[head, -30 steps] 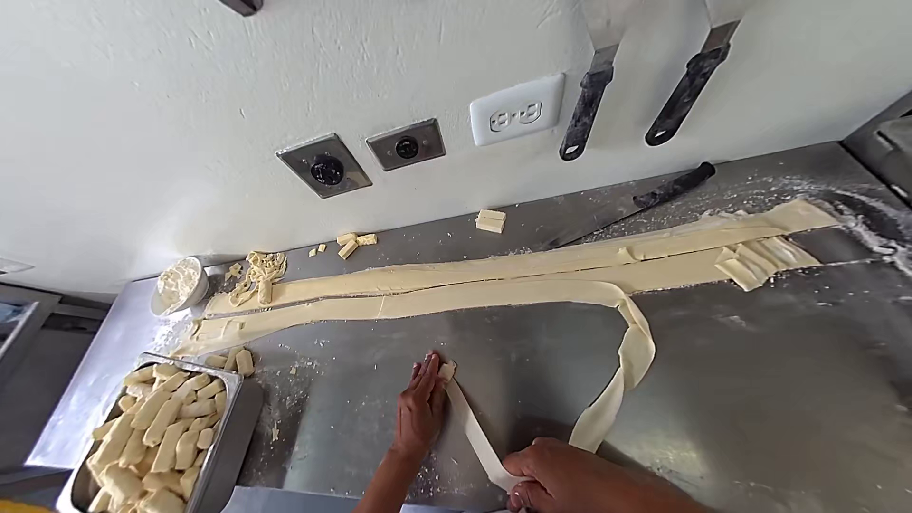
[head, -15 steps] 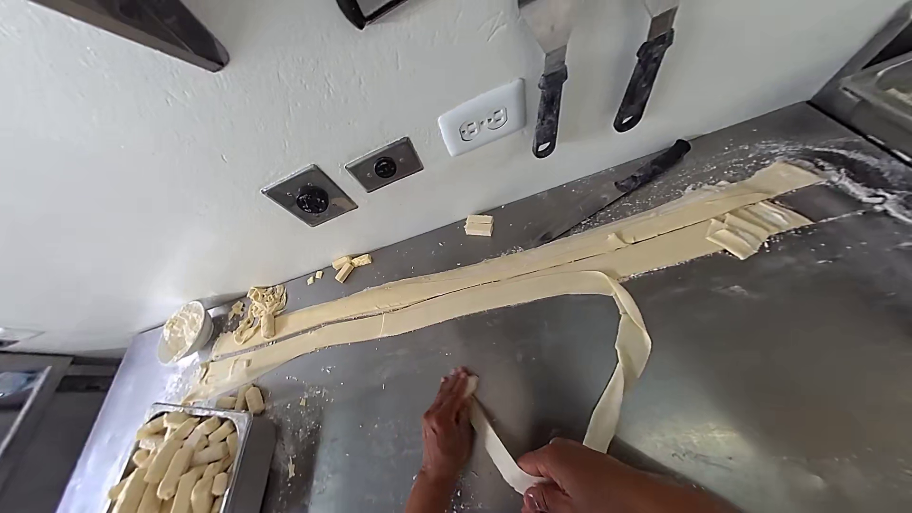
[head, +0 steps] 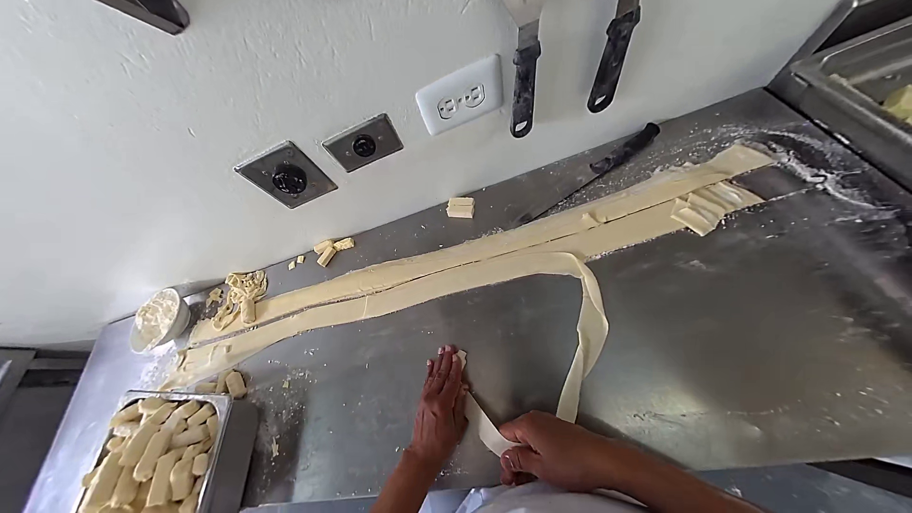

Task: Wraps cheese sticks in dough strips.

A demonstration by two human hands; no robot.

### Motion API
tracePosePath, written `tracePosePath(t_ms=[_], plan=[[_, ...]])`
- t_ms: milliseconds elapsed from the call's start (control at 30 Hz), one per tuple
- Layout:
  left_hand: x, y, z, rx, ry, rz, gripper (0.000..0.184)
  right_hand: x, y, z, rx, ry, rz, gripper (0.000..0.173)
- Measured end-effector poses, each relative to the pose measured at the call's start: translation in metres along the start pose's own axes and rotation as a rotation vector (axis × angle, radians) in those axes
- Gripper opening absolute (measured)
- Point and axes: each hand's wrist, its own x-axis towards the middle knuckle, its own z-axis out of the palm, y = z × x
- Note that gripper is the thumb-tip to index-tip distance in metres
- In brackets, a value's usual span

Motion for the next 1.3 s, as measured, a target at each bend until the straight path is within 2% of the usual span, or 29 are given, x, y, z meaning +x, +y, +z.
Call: tracePosePath(t_ms=[33, 167, 233, 333, 367, 433, 500, 633, 733, 800, 900, 1000, 1133, 1300], plan=[[0.0, 0.001, -0.004, -0.035, -0.028, -0.011, 0.035, 0.0, 0.001, 0.0, 0.022, 0.002, 0.008, 0.034], [-0.004, -0.001, 0.001, -0.053, 0.032, -0.082, 0.04, 0.012, 0.003, 0.009, 0.12, 0.008, -0.055, 0.035], [-0.007, 0.004, -0.002, -0.07, 0.018, -0.137, 0.032, 0.02, 0.004, 0.019, 0.139, 0.062, -0.128, 0.035], [-0.005, 0.012, 0.013, -0.05, -0.045, 0.033, 0.036, 0.014, 0.016, 0.015, 0.143, 0.124, -0.146, 0.034], [-0.007, 0.011, 0.007, -0.055, -0.072, 0.048, 0.037, 0.015, 0.015, 0.013, 0.17, 0.097, -0.128, 0.035], [-0.003, 0.01, -0.006, -0.084, -0.057, -0.037, 0.037, 0.016, 0.012, 0.009, 0.287, 0.079, -0.071, 0.037], [-0.002, 0.017, 0.0, -0.094, -0.025, -0.087, 0.046, 0.013, 0.013, 0.007, 0.429, 0.094, -0.014, 0.039], [0.002, 0.015, 0.013, -0.095, 0.106, -0.038, 0.031, 0.015, 0.01, 0.004, 0.576, 0.155, 0.024, 0.039], [-0.001, 0.021, 0.011, -0.108, 0.022, 0.014, 0.031, 0.011, 0.009, -0.001, 0.597, 0.225, 0.078, 0.038], [-0.003, 0.02, 0.002, -0.132, -0.01, -0.049, 0.031, 0.012, 0.009, -0.001, 0.608, 0.23, 0.109, 0.039], [-0.005, 0.021, 0.009, -0.137, -0.04, -0.102, 0.045, 0.015, 0.015, -0.004, 0.623, 0.209, 0.142, 0.036], [-0.002, 0.015, 0.009, -0.105, 0.012, -0.096, 0.031, 0.018, 0.018, -0.004, 0.631, 0.191, 0.155, 0.034], [-0.013, 0.021, -0.001, -0.09, -0.093, -0.039, 0.035, 0.023, 0.011, -0.007, 0.645, 0.152, 0.175, 0.03], [-0.017, 0.05, -0.012, -0.27, -0.116, -0.303, 0.031, 0.037, 0.003, -0.009, 0.59, 0.08, 0.181, 0.032]])
